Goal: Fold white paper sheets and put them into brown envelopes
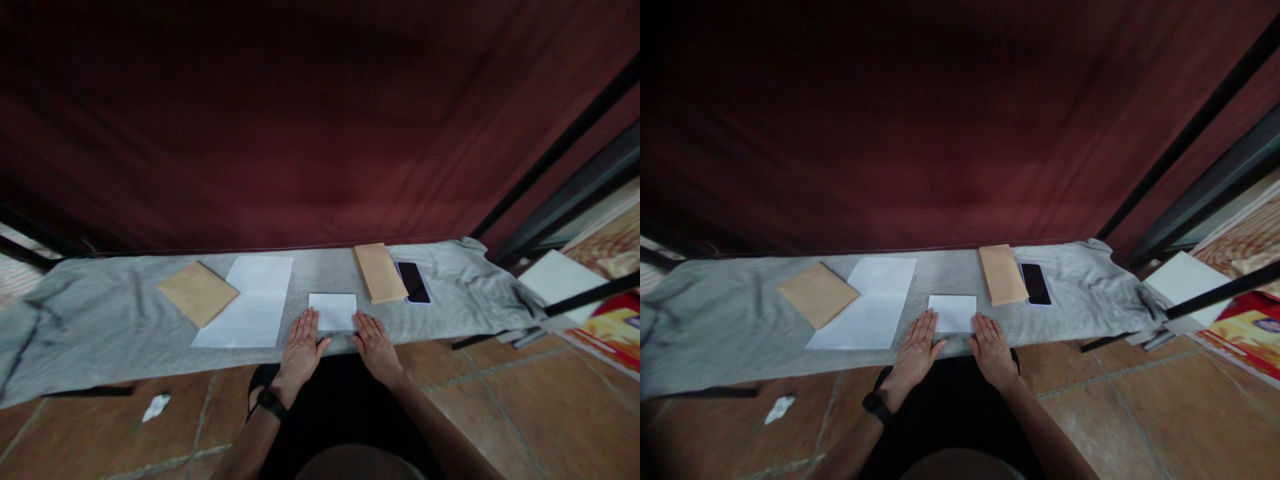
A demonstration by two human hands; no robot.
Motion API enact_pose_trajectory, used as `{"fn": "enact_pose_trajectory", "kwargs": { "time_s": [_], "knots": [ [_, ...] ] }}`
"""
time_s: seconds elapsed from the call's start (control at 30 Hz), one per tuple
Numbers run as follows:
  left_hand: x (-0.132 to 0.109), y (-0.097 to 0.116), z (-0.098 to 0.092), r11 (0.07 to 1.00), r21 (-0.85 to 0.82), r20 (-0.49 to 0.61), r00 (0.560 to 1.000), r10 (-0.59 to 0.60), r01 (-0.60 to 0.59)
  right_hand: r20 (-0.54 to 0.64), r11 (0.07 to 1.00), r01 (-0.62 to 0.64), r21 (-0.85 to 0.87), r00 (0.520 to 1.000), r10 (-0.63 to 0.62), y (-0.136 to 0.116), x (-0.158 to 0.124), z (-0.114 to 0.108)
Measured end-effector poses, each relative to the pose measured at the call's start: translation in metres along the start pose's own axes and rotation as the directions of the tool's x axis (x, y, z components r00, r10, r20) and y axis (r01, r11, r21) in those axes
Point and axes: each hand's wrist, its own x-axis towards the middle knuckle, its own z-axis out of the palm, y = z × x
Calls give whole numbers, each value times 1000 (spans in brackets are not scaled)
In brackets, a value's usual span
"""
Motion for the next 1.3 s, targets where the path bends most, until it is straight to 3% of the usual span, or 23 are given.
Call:
{"fn": "enact_pose_trajectory", "kwargs": {
  "time_s": [0.1,0.23,0.4,0.53,0.67,0.77,0.87,0.97,1.07,1.17,1.3],
  "knots": [
    [-1,-2,2,1000,13,-7,1000,0,0,-14,998,-51,34,999,51,3,13,0],
    [-1,-1,2,1000,23,-28,1000,1,0,-41,995,-55,85,997,59,6,51,4],
    [-2,-1,3,1000,29,-50,999,4,-3,32,990,-54,127,998,51,1,99,14],
    [-3,-1,4,1000,9,-68,998,0,1,34,982,-81,168,997,77,0,117,16],
    [-5,-3,3,994,-104,-124,992,-29,16,6,970,-65,232,998,65,2,130,-1],
    [-6,-4,-1,955,-284,-182,973,-144,88,-92,956,-28,293,994,57,2,137,-23],
    [-6,-5,-5,878,-438,-235,917,-321,195,-259,922,86,378,966,17,-3,131,-33],
    [-5,-3,-7,862,-459,-270,891,-364,213,-244,924,171,341,966,-89,-10,106,-23],
    [-1,3,-4,943,-319,-272,944,-187,95,-158,939,177,296,978,-135,-12,73,-3],
    [4,13,3,993,-111,-199,980,15,-37,-102,951,135,277,989,-110,-11,48,11],
    [10,21,13,997,56,-129,990,63,-56,-59,975,97,198,994,-87,-14,40,15]
  ]
}}
